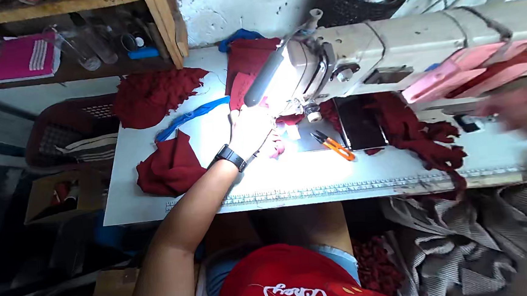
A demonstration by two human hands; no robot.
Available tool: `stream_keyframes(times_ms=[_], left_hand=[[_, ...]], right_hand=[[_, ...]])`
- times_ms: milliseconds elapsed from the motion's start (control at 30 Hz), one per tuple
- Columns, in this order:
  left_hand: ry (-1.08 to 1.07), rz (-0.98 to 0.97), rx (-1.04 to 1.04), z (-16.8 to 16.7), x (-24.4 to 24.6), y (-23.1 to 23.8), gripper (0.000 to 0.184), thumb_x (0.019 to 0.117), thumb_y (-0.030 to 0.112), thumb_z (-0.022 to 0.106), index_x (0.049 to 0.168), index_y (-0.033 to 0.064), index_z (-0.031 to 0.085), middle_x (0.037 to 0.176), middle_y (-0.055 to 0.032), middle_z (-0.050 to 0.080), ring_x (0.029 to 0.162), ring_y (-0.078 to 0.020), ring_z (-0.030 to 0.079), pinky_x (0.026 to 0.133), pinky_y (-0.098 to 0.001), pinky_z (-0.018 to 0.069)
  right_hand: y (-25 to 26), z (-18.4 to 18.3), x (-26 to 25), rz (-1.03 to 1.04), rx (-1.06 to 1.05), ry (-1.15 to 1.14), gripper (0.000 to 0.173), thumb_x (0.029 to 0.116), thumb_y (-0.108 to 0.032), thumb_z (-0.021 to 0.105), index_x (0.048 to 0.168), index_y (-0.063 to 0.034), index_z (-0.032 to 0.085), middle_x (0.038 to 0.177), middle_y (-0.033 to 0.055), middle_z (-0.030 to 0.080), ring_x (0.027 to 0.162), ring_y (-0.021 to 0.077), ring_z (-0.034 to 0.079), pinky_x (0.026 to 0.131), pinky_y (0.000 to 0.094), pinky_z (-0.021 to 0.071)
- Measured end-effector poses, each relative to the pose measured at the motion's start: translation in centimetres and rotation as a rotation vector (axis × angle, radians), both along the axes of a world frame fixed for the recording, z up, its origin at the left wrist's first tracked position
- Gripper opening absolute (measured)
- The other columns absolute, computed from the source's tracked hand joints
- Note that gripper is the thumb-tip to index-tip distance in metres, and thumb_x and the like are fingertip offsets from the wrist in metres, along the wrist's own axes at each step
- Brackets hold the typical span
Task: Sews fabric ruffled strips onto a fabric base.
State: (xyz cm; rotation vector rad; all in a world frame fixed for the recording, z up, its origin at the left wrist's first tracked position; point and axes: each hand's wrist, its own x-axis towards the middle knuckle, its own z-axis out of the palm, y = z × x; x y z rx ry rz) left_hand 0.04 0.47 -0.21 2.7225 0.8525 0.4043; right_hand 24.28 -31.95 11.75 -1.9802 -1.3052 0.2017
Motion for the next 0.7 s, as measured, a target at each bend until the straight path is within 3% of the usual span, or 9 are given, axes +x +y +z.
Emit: stream_keyframes(times_ms=[67, 100, 167, 267, 333, 400, 500, 567, 700], left_hand=[[0.024, 0.068, 0.067, -0.7, -0.8, 1.4, 0.03, 0.0996, 0.036, 0.056, 0.102, 0.0114, 0.072, 0.111, -0.0109, 0.068, 0.114, -0.0314, 0.061, 0.099, -0.0562, 0.0427], [0.03, 0.108, 0.075, -0.4, -1.7, 2.0, 0.028, 0.0984, 0.035, 0.057, 0.101, 0.0116, 0.072, 0.111, -0.0104, 0.069, 0.114, -0.0306, 0.062, 0.099, -0.0571, 0.0427], [0.045, 0.181, 0.045, 0.7, -4.1, 2.9, 0.022, 0.0954, 0.028, 0.063, 0.101, 0.0089, 0.073, 0.113, -0.012, 0.07, 0.115, -0.0314, 0.063, 0.1, -0.0596, 0.0421], [0.029, 0.221, -0.039, 1.8, -6.7, 3.1, 0.018, 0.0936, 0.021, 0.066, 0.107, 0.0121, 0.072, 0.116, -0.0114, 0.07, 0.119, -0.0325, 0.06, 0.101, -0.0613, 0.0379], [-0.004, 0.213, -0.032, 1.4, -7.2, 2.8, 0.03, 0.0935, 0.019, 0.061, 0.121, 0.0234, 0.073, 0.117, -0.0071, 0.07, 0.117, -0.0294, 0.061, 0.098, -0.0599, 0.039], [0.008, 0.234, -0.03, 0.9, -7.0, 2.5, 0.035, 0.0996, 0.032, 0.054, 0.129, 0.0304, 0.072, 0.118, -0.0059, 0.069, 0.117, -0.0265, 0.059, 0.099, -0.0574, 0.0369], [0.027, 0.287, 0.024, 0.4, -6.6, 2.2, 0.047, 0.0998, 0.06, 0.051, 0.13, 0.0293, 0.072, 0.117, -0.0056, 0.07, 0.115, -0.0257, 0.061, 0.101, -0.0572, 0.037], [0.082, 0.279, 0.022, 0.5, -6.6, 2.3, 0.057, 0.0956, 0.063, 0.055, 0.138, 0.0268, 0.067, 0.123, -0.0076, 0.069, 0.119, -0.0285, 0.06, 0.101, -0.06, 0.0375], [0.153, 0.244, -0.082, 1.7, -7.6, 1.9, 0.084, 0.0896, 0.063, 0.066, 0.156, 0.0149, 0.046, 0.135, -0.0144, 0.064, 0.127, -0.0342, 0.057, 0.104, -0.0661, 0.0345]], right_hand=[[3.2, -3.8, -3.5, 0.109, -0.169, -0.108, 0.037, 0.1022, -0.034, 0.054, 0.108, -0.0044, 0.075, 0.099, 0.0102, 0.074, 0.078, 0.0182, 0.068, 0.07, 0.0433, 0.0577], [4.6, -5.3, -5.2, 0.135, -0.245, -0.206, 0.041, 0.1047, -0.038, 0.05, 0.11, -0.0067, 0.076, 0.105, 0.0133, 0.075, 0.086, 0.0286, 0.071, 0.076, 0.056, 0.0571], [6.4, -8.0, -7.3, 0.137, -0.289, -0.37, 0.04, 0.1068, -0.032, 0.047, 0.122, -0.0061, 0.073, 0.12, 0.0192, 0.072, 0.103, 0.0421, 0.071, 0.083, 0.0677, 0.0544], [8.3, -9.7, -9.0, 0.095, -0.338, -0.483, 0.036, 0.1059, -0.022, 0.052, 0.134, -0.0043, 0.066, 0.13, 0.0217, 0.067, 0.116, 0.0459, 0.066, 0.088, 0.0676, 0.0532], [9.3, -10.5, -9.4, 0.079, -0.32, -0.517, 0.03, 0.1034, -0.015, 0.058, 0.128, -0.0013, 0.068, 0.122, 0.0242, 0.068, 0.112, 0.046, 0.067, 0.086, 0.0646, 0.0546], [10.1, -11.3, -9.4, 0.081, -0.263, -0.548, 0.025, 0.1017, -0.013, 0.058, 0.118, 0.0005, 0.072, 0.112, 0.0244, 0.069, 0.107, 0.0448, 0.067, 0.083, 0.0615, 0.0556], [10.9, -11.4, -10.0, 0.08, -0.262, -0.538, 0.02, 0.0997, -0.008, 0.055, 0.11, 0.0022, 0.07, 0.109, 0.0262, 0.069, 0.11, 0.0455, 0.066, 0.087, 0.0618, 0.0539], [11.5, -10.7, -11.2, 0.102, -0.285, -0.417, 0.023, 0.1025, -0.009, 0.053, 0.118, 0.0008, 0.068, 0.112, 0.0252, 0.068, 0.105, 0.0441, 0.068, 0.086, 0.0618, 0.0547], [13.8, -10.0, -14.7, 0.209, -0.181, -0.307, 0.021, 0.1011, -0.01, 0.059, 0.112, 0.0027, 0.072, 0.105, 0.0211, 0.067, 0.096, 0.0376, 0.069, 0.082, 0.0556, 0.0573]])
